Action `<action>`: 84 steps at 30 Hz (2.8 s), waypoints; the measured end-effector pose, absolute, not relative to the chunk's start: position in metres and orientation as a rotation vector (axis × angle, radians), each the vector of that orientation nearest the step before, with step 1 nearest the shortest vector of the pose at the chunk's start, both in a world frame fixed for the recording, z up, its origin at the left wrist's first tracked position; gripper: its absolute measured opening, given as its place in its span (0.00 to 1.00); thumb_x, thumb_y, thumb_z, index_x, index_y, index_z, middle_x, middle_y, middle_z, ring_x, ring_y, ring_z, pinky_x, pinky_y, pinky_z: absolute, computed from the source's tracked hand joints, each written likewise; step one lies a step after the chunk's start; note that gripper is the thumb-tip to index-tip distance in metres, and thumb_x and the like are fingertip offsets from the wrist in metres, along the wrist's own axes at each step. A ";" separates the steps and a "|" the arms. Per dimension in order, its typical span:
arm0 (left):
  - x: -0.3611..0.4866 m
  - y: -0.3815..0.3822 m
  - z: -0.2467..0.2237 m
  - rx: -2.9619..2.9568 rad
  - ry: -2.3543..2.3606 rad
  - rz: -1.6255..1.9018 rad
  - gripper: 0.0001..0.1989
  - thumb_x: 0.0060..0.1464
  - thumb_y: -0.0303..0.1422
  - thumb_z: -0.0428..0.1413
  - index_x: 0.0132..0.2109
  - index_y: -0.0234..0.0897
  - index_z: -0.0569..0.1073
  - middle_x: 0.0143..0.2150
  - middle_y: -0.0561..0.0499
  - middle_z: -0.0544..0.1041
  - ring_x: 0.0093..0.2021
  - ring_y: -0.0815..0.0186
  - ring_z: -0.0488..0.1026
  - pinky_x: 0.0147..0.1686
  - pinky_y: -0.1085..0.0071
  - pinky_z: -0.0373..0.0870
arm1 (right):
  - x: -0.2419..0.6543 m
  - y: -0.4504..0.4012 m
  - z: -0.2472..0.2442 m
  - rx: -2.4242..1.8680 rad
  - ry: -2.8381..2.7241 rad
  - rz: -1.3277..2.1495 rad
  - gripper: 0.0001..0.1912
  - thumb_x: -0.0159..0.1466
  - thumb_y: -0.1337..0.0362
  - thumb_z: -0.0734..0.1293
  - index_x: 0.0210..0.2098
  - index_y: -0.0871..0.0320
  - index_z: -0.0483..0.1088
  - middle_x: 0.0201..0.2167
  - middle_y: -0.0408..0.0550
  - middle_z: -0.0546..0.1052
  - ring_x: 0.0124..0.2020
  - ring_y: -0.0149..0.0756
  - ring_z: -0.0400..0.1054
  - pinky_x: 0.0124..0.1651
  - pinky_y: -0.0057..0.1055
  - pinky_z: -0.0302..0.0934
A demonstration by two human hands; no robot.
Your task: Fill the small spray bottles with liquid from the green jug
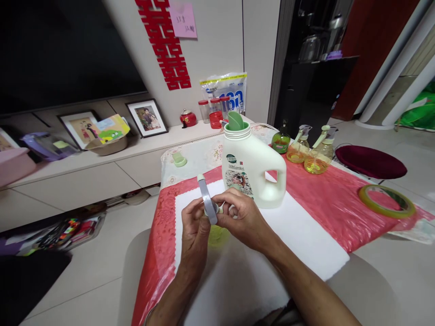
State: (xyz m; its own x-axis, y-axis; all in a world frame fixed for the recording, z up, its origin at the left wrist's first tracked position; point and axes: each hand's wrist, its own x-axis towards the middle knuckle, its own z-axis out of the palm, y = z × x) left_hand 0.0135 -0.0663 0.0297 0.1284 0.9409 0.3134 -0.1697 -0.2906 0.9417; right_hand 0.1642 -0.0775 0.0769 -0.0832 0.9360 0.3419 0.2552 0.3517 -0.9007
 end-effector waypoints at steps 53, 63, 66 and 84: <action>0.013 -0.063 0.035 1.356 0.859 1.410 0.15 0.65 0.44 0.53 0.53 0.42 0.71 0.50 0.48 0.79 0.50 0.62 0.77 0.50 0.66 0.71 | 0.153 -0.074 0.062 -1.099 -1.323 1.070 0.22 0.60 0.48 0.71 0.45 0.57 0.78 0.46 0.50 0.71 0.51 0.40 0.63 0.53 0.37 0.57; 0.013 -0.062 0.033 1.235 0.831 1.359 0.19 0.65 0.46 0.52 0.55 0.42 0.73 0.52 0.47 0.79 0.54 0.61 0.75 0.54 0.66 0.70 | 0.140 -0.071 0.046 -0.966 -1.093 1.271 0.24 0.57 0.53 0.75 0.50 0.55 0.75 0.54 0.49 0.73 0.59 0.41 0.65 0.68 0.44 0.50; 0.012 -0.060 0.031 1.214 0.721 1.367 0.21 0.61 0.46 0.57 0.56 0.40 0.73 0.51 0.46 0.80 0.53 0.58 0.76 0.55 0.64 0.70 | 0.139 -0.070 0.046 -0.906 -1.076 1.316 0.25 0.57 0.55 0.76 0.52 0.55 0.74 0.54 0.48 0.72 0.59 0.40 0.65 0.69 0.43 0.51; 0.011 -0.059 0.034 1.320 0.918 1.404 0.20 0.60 0.51 0.56 0.47 0.41 0.75 0.44 0.49 0.79 0.46 0.60 0.75 0.48 0.66 0.71 | 0.152 -0.062 0.040 -0.826 -1.135 1.352 0.29 0.57 0.46 0.75 0.50 0.59 0.74 0.46 0.52 0.75 0.49 0.39 0.68 0.53 0.34 0.65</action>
State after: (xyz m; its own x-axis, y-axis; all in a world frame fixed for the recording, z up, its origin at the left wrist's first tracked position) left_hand 0.0113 -0.0586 0.0340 0.0526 0.9640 0.2605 -0.1479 -0.2505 0.9567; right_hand 0.1518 -0.0615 0.0399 -0.1236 0.9826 0.1389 -0.3066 0.0953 -0.9471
